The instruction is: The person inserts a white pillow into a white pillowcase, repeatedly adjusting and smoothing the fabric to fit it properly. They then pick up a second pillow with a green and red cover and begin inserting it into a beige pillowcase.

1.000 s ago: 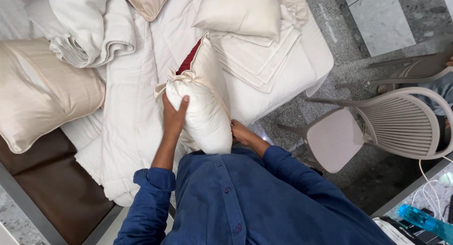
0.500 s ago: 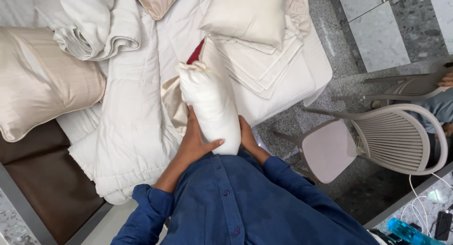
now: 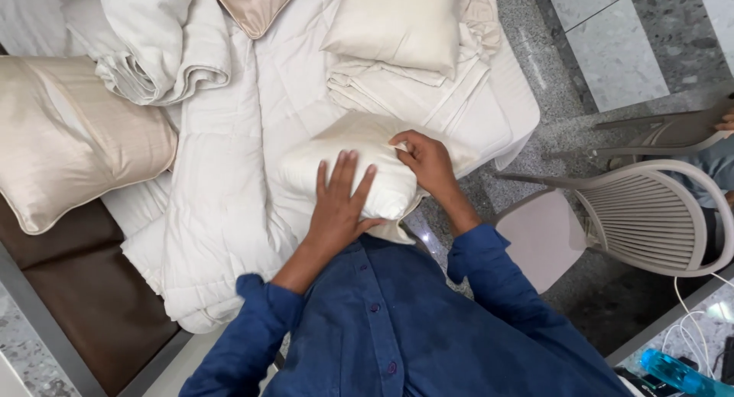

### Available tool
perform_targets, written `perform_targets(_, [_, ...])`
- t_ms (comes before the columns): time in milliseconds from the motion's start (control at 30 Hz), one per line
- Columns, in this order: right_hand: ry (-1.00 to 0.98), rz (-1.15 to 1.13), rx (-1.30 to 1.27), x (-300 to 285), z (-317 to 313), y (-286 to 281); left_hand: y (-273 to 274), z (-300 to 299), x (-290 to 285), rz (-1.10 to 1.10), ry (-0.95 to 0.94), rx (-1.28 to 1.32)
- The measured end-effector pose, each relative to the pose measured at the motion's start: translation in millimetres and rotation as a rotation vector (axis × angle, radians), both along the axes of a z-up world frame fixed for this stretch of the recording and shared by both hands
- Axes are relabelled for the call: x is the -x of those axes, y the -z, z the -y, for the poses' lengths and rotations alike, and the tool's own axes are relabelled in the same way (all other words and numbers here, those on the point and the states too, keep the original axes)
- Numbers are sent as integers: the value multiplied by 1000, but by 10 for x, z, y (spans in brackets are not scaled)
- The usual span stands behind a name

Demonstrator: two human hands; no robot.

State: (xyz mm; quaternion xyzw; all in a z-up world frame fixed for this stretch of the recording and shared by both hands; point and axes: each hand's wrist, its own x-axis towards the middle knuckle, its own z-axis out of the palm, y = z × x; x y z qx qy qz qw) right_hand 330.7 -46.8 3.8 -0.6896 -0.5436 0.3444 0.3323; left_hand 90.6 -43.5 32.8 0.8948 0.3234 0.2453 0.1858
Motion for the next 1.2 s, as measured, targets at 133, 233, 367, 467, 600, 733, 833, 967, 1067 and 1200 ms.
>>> perform_targets(133, [-4,-109,11,-10,-23,157,274,-140,-231,14,43,65])
perform_targets(233, [75,-281,-53,-129,-63,229,543,-270,-325,55,32,143])
perform_targets(367, [147,-317,-60,-279,266,469,564,-282,-357,141,-94,200])
perform_targets(467, [142,-285,-112,-294,404,342,504,-351,-445,197,-182,196])
perform_targets(600, [148,-255,-211,-353,486,71,352,-302,-576,238,-241,229])
perform_targets(733, [48,-83,-405,-620,485,7,59,-215,-655,369,-301,307])
perform_targets(833, [-70,20,-492,-781,335,-102,77,-239,-662,537,-392,421])
perform_targets(967, [-330,125,-491,-712,113,-119,175,-191,-558,465,-440,427])
perform_targets(1067, [-383,149,-472,-624,40,273,47,-146,-635,248,-369,228])
perform_targets(1200, [-321,77,-505,-465,-13,591,-174,-114,-759,-47,-292,-37])
